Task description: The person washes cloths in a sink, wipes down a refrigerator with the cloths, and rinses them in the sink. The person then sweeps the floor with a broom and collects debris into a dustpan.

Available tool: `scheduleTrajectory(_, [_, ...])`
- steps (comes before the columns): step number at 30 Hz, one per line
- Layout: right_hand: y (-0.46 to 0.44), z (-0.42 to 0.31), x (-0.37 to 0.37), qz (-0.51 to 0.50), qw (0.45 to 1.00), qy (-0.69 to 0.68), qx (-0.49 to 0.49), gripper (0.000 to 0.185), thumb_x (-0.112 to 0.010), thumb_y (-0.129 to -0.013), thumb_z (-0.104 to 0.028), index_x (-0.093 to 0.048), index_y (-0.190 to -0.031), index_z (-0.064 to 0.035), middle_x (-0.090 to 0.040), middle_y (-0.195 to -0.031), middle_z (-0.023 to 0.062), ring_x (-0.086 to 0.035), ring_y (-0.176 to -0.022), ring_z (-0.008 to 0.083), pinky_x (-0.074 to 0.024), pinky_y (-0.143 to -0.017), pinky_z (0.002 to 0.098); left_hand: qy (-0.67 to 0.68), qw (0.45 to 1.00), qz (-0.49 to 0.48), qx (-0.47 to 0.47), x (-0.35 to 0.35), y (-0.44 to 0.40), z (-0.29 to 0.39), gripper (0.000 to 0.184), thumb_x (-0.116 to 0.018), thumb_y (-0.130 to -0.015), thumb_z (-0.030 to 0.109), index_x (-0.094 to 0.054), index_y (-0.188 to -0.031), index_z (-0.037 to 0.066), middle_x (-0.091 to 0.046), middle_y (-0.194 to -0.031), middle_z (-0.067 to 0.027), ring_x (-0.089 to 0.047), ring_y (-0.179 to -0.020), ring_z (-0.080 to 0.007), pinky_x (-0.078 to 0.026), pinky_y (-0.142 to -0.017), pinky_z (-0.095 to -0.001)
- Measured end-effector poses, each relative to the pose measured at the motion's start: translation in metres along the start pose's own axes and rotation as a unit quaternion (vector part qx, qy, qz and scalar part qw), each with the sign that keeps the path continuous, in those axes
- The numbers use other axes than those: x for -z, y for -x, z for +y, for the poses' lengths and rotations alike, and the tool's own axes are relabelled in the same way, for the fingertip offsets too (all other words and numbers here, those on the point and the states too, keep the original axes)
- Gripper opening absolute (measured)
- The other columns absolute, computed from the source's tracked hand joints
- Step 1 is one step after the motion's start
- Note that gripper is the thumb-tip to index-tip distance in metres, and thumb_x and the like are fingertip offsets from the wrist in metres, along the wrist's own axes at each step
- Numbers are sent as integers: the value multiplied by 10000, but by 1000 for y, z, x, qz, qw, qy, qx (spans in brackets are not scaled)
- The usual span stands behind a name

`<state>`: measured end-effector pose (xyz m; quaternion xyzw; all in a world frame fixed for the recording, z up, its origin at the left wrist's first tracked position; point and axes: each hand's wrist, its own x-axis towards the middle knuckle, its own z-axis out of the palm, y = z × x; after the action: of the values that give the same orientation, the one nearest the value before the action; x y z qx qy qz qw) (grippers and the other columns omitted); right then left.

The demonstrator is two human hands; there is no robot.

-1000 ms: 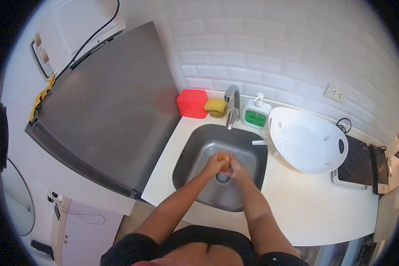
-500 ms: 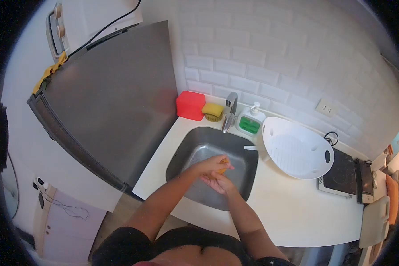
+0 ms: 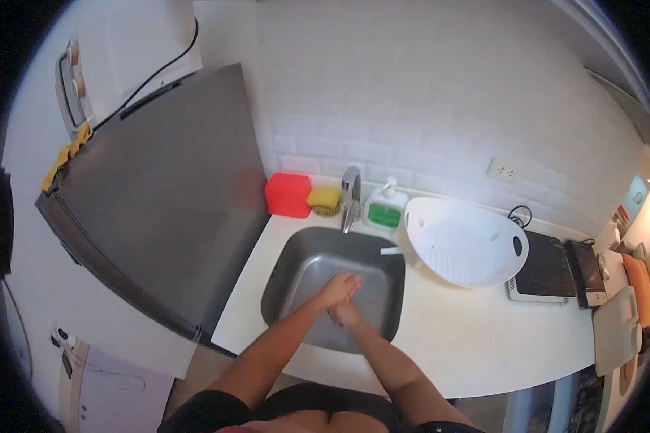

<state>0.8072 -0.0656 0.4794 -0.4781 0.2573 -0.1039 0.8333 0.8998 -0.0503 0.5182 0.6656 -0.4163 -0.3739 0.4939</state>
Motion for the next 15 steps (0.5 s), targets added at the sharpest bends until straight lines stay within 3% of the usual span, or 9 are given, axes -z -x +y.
scheduleTrajectory(2, [-6,9,-1,-4,998,-2,58,109,-606,-752,-172,-517,-766,-111,-464,-543,-24,-370,-384,67,-224,-324,214,-7,999,33,-6,-3,0,-10,331,-438,-889,278,-568,-794,-11,-574,-684,-68,-510,-566,-132,-401,-496,-283])
scheduleTrajectory(4, [-9,11,-4,73,981,178,3,100,-579,-778,-189,-528,-801,-106,-476,-565,-23,-369,-406,62,-239,-342,232,-68,993,92,-12,-4,3,-12,385,-414,-890,317,-564,-767,-16,-582,-663,-114,-521,-561,-183,-413,-530,-327])
scheduleTrajectory(8, [0,6,-4,50,982,178,30,145,-545,-808,-216,-541,-866,-83,-521,-643,2,-419,-487,77,-305,-404,252,-100,987,126,-23,-10,2,-13,433,-376,-893,346,-561,-734,-12,-558,-634,-138,-527,-572,-241,-417,-574,-358])
scheduleTrajectory(10, [-4,12,2,56,978,194,57,226,-532,-811,-245,-586,-898,-44,-602,-791,81,-548,-680,168,-405,-567,303,-135,979,151,4,-11,4,-9,466,-353,-899,367,-586,-764,-14,-589,-709,-201,-567,-658,-336,-431,-653,-411])
scheduleTrajectory(11, [-9,14,5,59,978,194,53,226,-532,-811,-245,-586,-898,-44,-602,-791,81,-548,-680,168,-405,-567,303,-132,980,148,7,-13,-1,-11,466,-353,-899,367,-586,-764,-14,-589,-709,-201,-567,-658,-336,-431,-653,-411])
scheduleTrajectory(13, [-20,30,17,69,936,304,164,321,-512,-816,-270,-571,-1023,-32,-626,-929,152,-590,-857,274,-444,-703,354,-224,950,211,-55,-18,-6,-20,506,-324,-908,389,-602,-834,-28,-594,-835,-258,-565,-811,-412,-423,-736,-459])
scheduleTrajectory(15, [-20,37,21,118,884,398,215,390,-495,-817,-305,-544,-1107,-48,-599,-1032,197,-560,-977,340,-432,-796,394,-194,966,172,-18,-18,2,-11,535,-293,-914,403,-592,-912,-41,-564,-932,-291,-521,-920,-443,-397,-804,-483])
